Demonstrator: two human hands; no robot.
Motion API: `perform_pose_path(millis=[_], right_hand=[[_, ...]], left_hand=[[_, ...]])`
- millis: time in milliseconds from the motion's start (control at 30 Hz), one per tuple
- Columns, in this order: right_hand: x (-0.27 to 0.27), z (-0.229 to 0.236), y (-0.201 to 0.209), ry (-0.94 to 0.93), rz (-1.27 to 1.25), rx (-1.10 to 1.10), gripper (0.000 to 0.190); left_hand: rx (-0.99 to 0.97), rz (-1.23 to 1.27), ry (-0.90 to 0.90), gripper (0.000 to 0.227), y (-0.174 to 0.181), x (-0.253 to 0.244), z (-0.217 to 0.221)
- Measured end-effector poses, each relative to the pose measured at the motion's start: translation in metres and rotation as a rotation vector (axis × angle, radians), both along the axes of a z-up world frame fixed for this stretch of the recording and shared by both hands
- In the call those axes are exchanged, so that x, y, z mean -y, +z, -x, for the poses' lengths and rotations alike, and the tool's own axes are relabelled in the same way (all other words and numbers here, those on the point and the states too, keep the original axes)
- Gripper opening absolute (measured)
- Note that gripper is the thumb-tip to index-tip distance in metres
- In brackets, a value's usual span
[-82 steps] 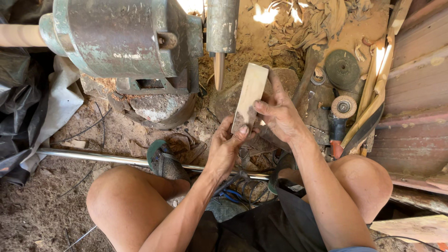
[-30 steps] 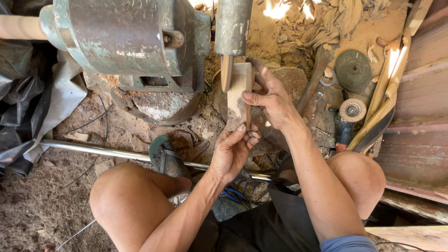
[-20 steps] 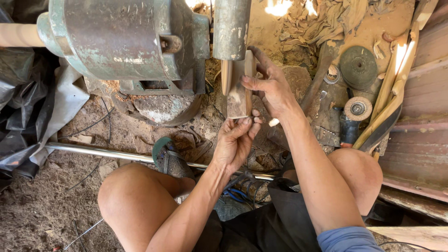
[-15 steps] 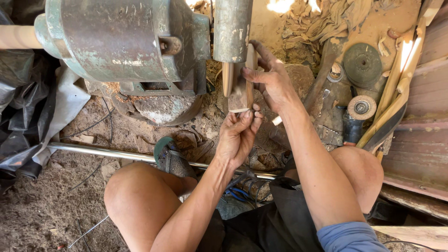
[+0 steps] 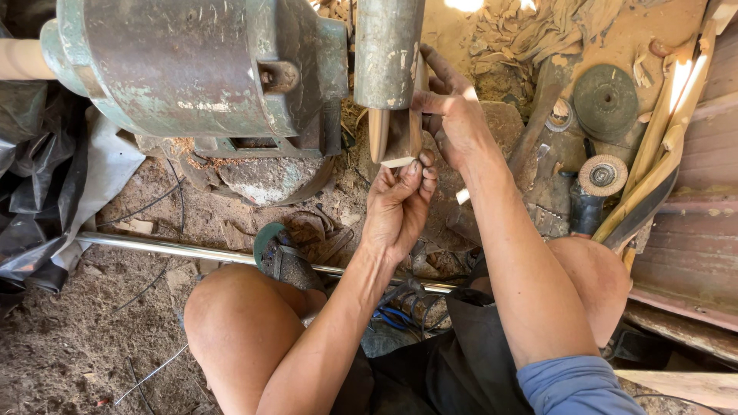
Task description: The person sits cross-legged on the floor and uses a bench grinder to smooth and shape a small wooden block. They repeatedly press different faces and edges of the block against the rotating wheel, rotating the piece to work all sides.
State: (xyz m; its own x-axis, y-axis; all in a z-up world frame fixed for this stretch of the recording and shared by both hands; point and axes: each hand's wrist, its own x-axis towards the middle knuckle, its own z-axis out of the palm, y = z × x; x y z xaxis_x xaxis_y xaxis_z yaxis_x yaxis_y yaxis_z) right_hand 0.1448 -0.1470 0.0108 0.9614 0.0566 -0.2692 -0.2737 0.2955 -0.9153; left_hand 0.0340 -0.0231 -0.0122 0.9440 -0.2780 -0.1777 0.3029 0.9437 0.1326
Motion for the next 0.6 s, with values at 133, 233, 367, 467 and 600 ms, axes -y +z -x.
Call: perform_pose_path(millis=[133, 233, 367, 467, 600], right_hand=[[-0.001, -0.003, -0.001, 0.026, -0.026, 0.037, 0.088], [-0.001, -0.004, -0.005, -0.008, 0.042, 0.008, 0.087], [0.001, -0.008, -0.01, 0.001, 0.082, 0.042, 0.084], [0.001, -0.011, -0.011, 0.0, 0.013, 0.036, 0.084], [0.0, -0.012, -0.013, -0.013, -0.032, -0.002, 0.083]], left_hand=[[-0.016, -0.029, -0.005, 0.019, -0.001, 0.0, -0.002], [-0.023, -0.033, -0.001, 0.018, -0.003, 0.001, -0.004], [0.009, -0.02, 0.002, 0.018, -0.003, 0.002, -0.008], [-0.04, -0.029, 0.003, 0.02, 0.0, 0.002, -0.011], [-0.019, -0.029, -0.003, 0.019, 0.002, 0.001, -0.012]])
